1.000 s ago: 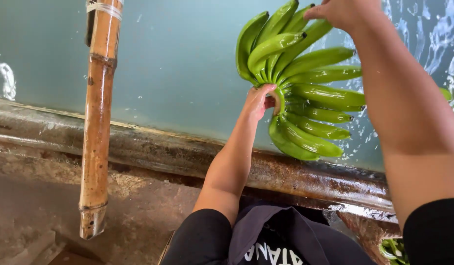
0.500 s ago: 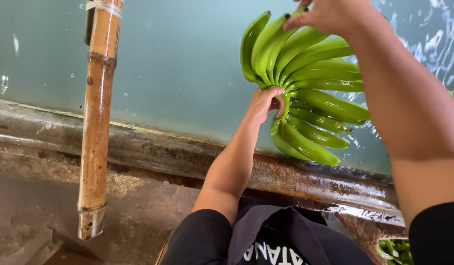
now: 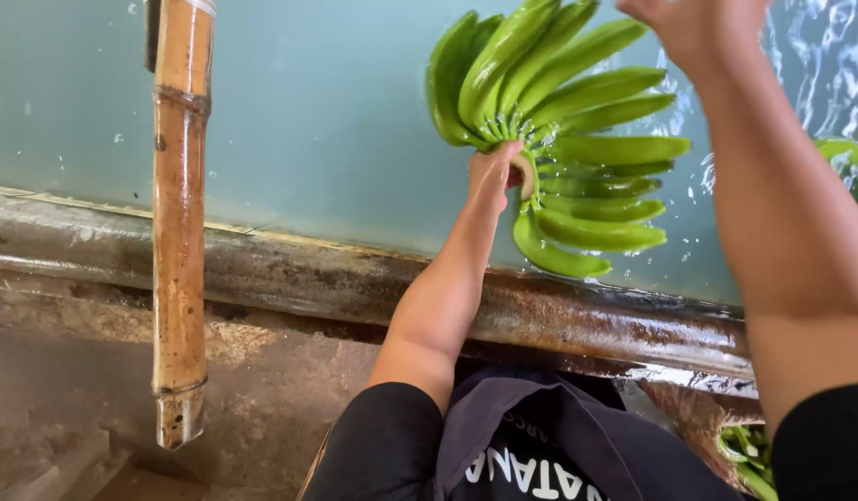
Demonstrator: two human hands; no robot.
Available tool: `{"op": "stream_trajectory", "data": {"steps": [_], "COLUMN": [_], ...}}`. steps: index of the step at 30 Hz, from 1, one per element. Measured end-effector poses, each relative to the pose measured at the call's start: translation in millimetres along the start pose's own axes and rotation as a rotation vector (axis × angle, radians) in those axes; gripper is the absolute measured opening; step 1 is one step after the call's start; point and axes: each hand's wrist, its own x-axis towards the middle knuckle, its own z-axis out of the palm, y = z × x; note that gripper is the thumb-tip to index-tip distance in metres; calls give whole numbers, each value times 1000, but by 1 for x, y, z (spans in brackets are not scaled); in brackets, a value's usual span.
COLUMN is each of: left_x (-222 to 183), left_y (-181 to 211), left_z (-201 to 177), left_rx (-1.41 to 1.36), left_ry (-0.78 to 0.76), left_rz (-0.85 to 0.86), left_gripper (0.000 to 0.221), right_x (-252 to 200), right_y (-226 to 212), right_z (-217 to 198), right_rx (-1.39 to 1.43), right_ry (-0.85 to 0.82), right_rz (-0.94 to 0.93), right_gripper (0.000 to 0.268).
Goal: The recorder is sorting bunches of green bananas in a water tank, removing individual bananas or small clusters using a curved knife.
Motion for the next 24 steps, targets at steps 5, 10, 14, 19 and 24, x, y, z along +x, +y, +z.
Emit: {"op": "stream_trajectory", "data": {"steps": [5,10,14,19,24], "left_x": [30,14,10,2,5], "left_y": [-22,-5,-3,3,-5], "left_z": [-18,-11,-11,-9,-12], "left_rx": [-34,-188,-248,-253,-269], "left_ry": [114,94,107,125,81], "left_rz": [81,60,26,43,116], "left_gripper": [29,29,30,29,29], "right_x": [-92,-115,-105,-87,-90], "right_y": [75,100,88,90,67], "right_z": [0,59,61,73,60], "right_rx": [225,574,540,545,219], "right_ry": [-216,-231,-225,-216,-205], "right_rz": [297,568,657,677,652], "right_gripper": [52,49,42,39,45]}}
